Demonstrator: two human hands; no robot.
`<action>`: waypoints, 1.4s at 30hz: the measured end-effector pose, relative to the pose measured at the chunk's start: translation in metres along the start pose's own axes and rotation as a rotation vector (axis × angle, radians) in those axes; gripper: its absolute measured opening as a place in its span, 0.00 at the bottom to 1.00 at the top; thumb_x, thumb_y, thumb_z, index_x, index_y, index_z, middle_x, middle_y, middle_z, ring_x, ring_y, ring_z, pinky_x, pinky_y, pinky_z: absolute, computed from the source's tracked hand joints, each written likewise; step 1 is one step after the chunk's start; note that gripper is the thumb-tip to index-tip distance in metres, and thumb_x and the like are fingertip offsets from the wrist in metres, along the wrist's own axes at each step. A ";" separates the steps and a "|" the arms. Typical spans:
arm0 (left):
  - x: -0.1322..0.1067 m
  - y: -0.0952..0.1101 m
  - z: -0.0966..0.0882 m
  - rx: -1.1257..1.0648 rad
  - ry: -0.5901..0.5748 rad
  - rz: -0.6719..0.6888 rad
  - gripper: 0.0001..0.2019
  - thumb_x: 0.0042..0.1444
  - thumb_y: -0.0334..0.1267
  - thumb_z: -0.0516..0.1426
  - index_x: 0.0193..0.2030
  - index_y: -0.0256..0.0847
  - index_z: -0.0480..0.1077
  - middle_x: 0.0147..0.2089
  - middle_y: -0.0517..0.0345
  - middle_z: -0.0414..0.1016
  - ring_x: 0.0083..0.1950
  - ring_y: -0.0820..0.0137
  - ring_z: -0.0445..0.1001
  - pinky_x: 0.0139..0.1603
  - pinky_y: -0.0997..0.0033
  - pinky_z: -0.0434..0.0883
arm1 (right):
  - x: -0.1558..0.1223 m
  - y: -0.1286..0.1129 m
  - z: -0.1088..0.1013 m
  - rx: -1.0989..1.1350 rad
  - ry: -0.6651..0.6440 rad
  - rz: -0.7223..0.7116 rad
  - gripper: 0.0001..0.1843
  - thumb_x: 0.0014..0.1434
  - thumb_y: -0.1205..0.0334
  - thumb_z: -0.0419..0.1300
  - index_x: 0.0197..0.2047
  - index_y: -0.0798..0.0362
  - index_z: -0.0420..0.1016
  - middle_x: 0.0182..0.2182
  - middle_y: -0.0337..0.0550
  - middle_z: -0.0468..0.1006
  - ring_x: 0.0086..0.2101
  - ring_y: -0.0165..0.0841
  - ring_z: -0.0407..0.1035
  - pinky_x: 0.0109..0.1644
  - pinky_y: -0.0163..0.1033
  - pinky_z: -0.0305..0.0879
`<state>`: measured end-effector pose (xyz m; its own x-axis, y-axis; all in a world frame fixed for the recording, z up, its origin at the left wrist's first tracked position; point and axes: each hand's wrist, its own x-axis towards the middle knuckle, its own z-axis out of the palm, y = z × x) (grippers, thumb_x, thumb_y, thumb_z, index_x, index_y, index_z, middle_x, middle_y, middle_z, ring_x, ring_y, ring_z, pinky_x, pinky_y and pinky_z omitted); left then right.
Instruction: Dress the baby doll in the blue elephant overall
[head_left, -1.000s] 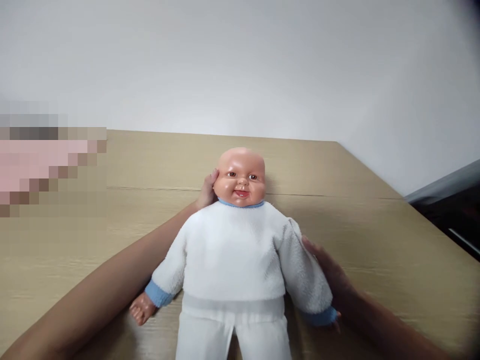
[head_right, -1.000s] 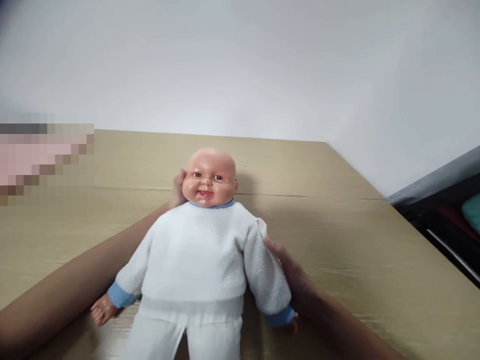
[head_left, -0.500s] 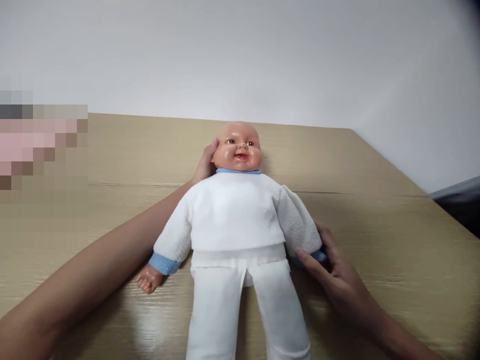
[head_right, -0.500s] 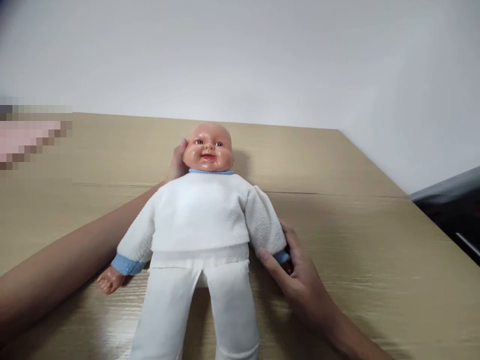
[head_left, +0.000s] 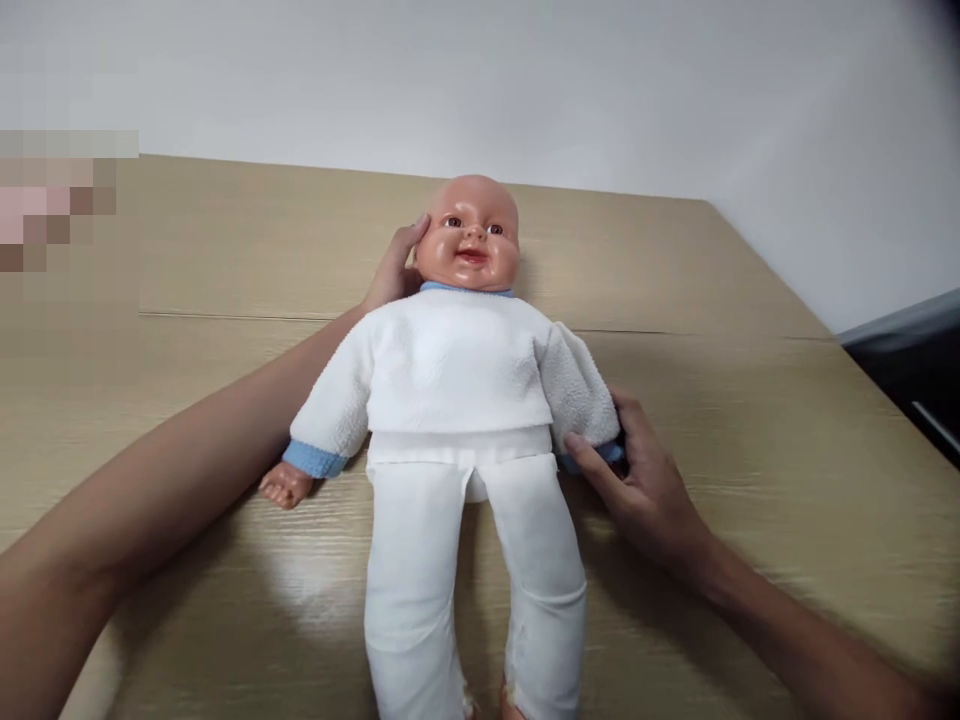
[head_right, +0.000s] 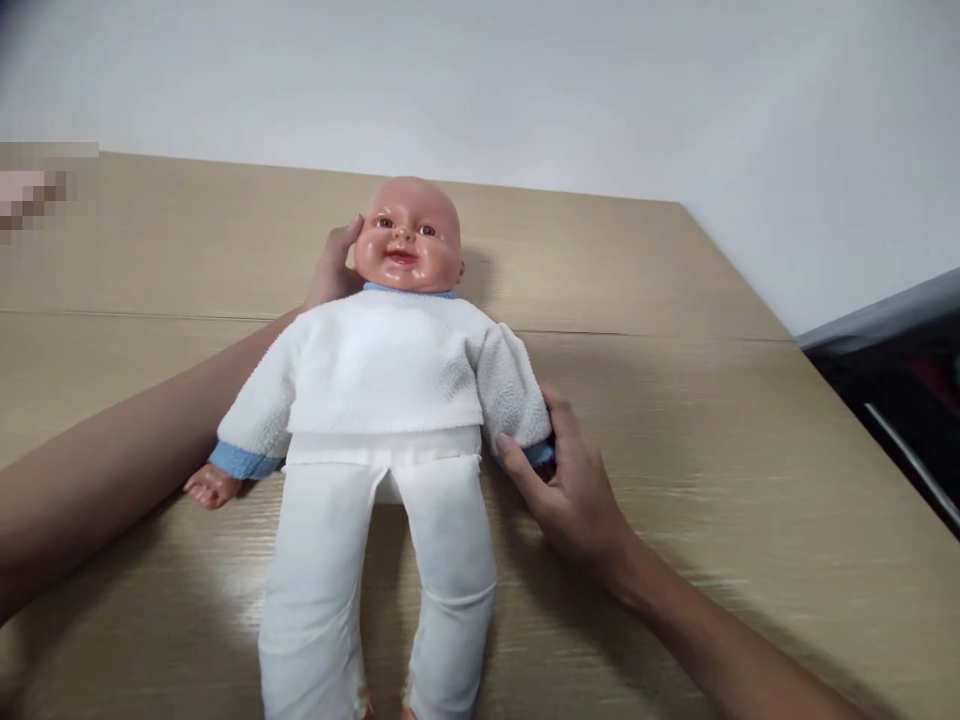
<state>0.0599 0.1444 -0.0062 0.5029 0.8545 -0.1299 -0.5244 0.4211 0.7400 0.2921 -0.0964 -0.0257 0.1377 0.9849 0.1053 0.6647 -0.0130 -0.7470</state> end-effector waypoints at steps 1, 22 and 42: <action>-0.001 0.001 0.001 0.015 -0.003 -0.013 0.33 0.77 0.60 0.51 0.66 0.30 0.76 0.65 0.50 0.85 0.76 0.37 0.70 0.82 0.37 0.55 | 0.000 0.000 0.000 -0.029 0.007 -0.020 0.31 0.73 0.40 0.61 0.71 0.47 0.67 0.57 0.52 0.82 0.52 0.49 0.78 0.58 0.52 0.76; 0.008 0.000 -0.022 0.163 -0.109 0.038 0.21 0.72 0.52 0.62 0.61 0.41 0.82 0.57 0.52 0.90 0.75 0.43 0.76 0.82 0.43 0.66 | -0.001 0.006 0.002 -0.196 0.024 -0.154 0.33 0.71 0.42 0.64 0.70 0.49 0.65 0.54 0.57 0.80 0.53 0.54 0.77 0.58 0.59 0.76; 0.011 -0.005 -0.027 0.190 -0.129 0.023 0.25 0.66 0.58 0.66 0.61 0.44 0.82 0.62 0.51 0.88 0.74 0.45 0.76 0.81 0.46 0.67 | -0.004 0.009 0.004 -0.178 0.044 -0.152 0.31 0.72 0.41 0.63 0.71 0.44 0.65 0.55 0.56 0.82 0.53 0.57 0.80 0.53 0.64 0.80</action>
<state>0.0493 0.1605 -0.0290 0.5823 0.8122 -0.0358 -0.4041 0.3274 0.8541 0.2949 -0.1000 -0.0358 0.0556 0.9693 0.2393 0.7985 0.1007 -0.5935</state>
